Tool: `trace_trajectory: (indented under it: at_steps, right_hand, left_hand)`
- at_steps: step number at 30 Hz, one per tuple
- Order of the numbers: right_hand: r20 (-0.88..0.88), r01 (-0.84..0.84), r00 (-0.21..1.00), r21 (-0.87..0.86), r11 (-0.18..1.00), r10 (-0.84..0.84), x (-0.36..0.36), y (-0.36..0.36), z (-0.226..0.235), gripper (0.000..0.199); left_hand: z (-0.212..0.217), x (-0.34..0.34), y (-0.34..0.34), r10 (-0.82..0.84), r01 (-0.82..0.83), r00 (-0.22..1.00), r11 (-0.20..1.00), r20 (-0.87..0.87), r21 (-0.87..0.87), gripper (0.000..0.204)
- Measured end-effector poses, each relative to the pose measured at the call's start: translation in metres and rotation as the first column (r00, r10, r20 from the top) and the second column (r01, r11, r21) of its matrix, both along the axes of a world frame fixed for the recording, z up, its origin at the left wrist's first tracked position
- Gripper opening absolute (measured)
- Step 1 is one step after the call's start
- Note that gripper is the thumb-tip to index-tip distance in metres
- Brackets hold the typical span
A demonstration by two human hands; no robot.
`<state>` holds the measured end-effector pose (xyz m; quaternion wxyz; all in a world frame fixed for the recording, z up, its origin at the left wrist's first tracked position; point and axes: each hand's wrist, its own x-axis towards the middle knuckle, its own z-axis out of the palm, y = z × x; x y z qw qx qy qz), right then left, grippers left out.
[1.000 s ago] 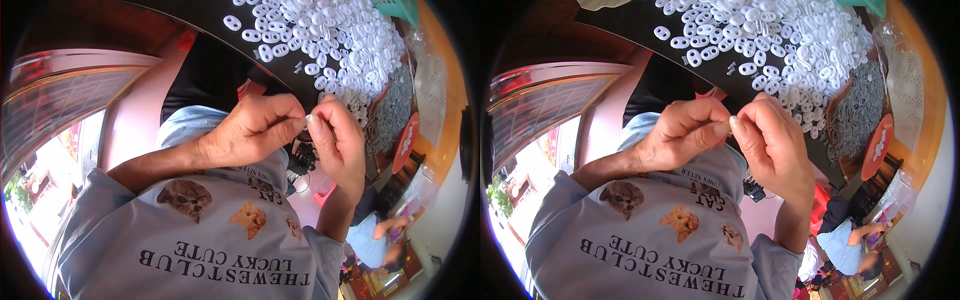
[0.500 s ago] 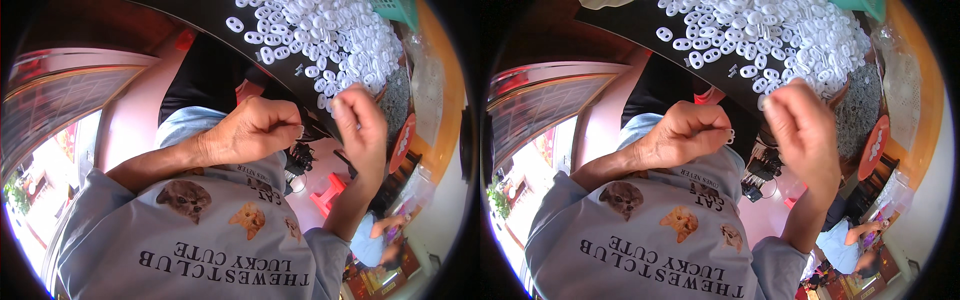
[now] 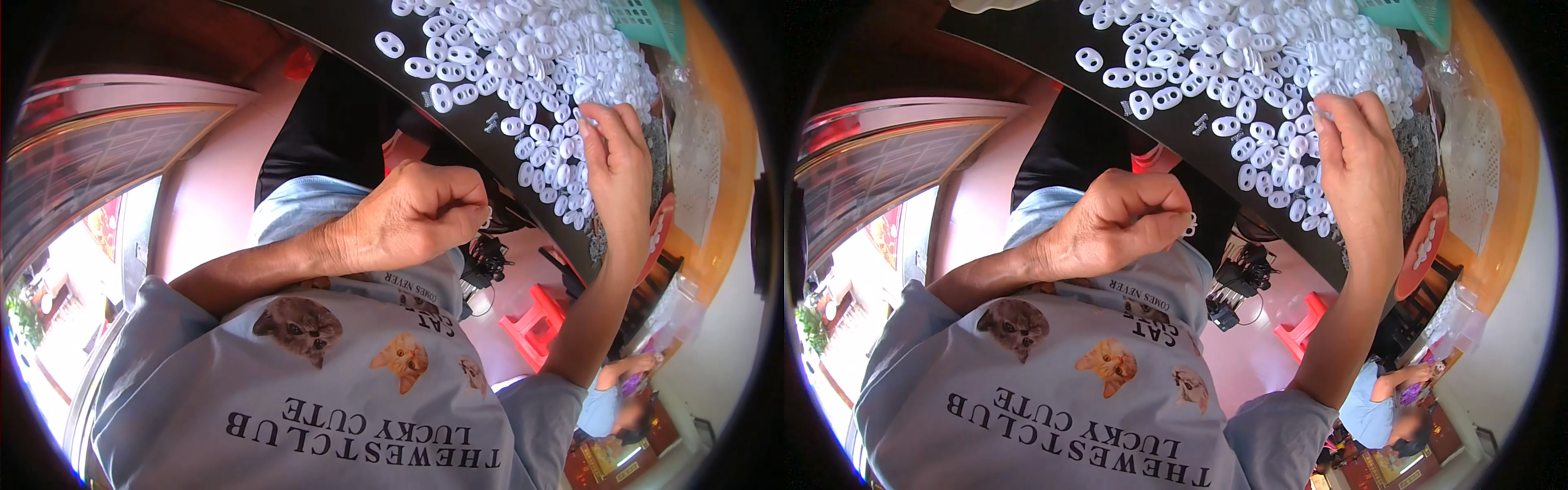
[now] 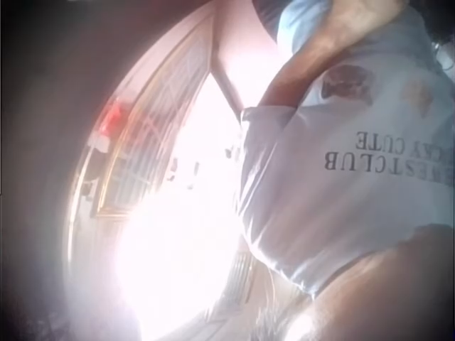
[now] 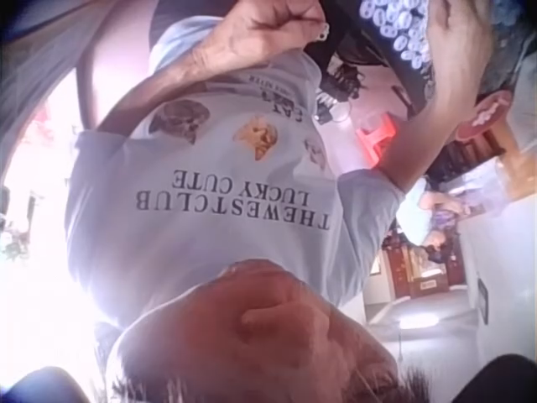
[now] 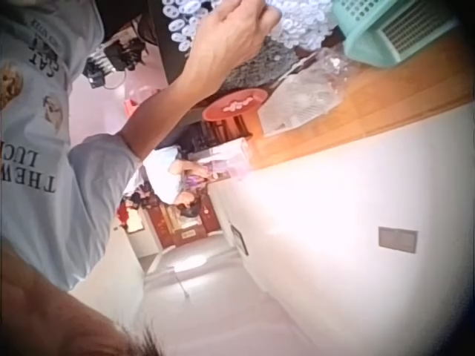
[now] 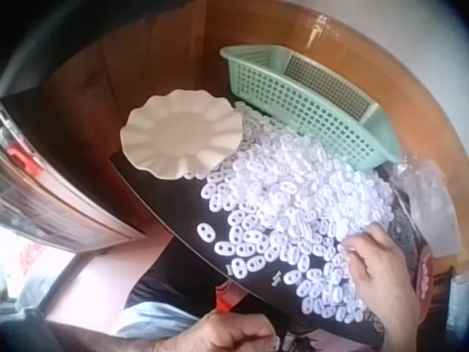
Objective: Assembling small white plastic parts by connecting them to black plastic components.
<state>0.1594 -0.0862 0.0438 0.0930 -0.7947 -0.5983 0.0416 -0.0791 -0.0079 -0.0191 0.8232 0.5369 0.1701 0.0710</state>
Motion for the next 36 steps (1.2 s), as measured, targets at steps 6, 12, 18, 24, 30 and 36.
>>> trace_trajectory:
  at_steps: [6,12,18,24,30,36]
  right_hand:
    - [0.015,-0.01,1.0,-0.023,1.0,0.01,-0.001,0.004,0.001,0.015]
    - [-0.134,-0.017,0.991,0.086,0.996,0.028,-0.012,-0.01,0.008,0.011]
    - [-0.082,0.02,0.997,0.129,0.991,-0.01,-0.007,-0.048,0.014,0.007]
    - [-0.236,0.075,0.97,0.03,0.997,-0.066,-0.017,-0.065,0.008,0.016]
    - [-0.139,0.019,0.99,0.053,0.998,-0.012,-0.013,-0.039,0.002,0.021]
    - [-0.025,0.073,0.997,0.116,0.991,-0.071,0.002,-0.032,0.003,0.021]
  left_hand:
    - [-0.002,0.0,0.0,0.033,-0.033,0.999,0.999,-0.009,0.009,0.008]
    - [-0.008,0.003,-0.001,0.051,-0.051,0.999,0.999,0.006,0.006,0.006]
    - [-0.009,0.005,-0.001,0.032,-0.031,0.998,0.999,0.05,-0.02,0.006]
    - [-0.008,0.008,-0.005,-0.022,0.021,0.999,1.0,0.046,0.012,0.005]
    - [-0.007,0.007,-0.012,0.011,-0.011,1.0,1.0,0.0,-0.024,0.005]
    - [-0.007,0.006,-0.012,-0.005,0.005,1.0,1.0,-0.006,-0.004,0.004]
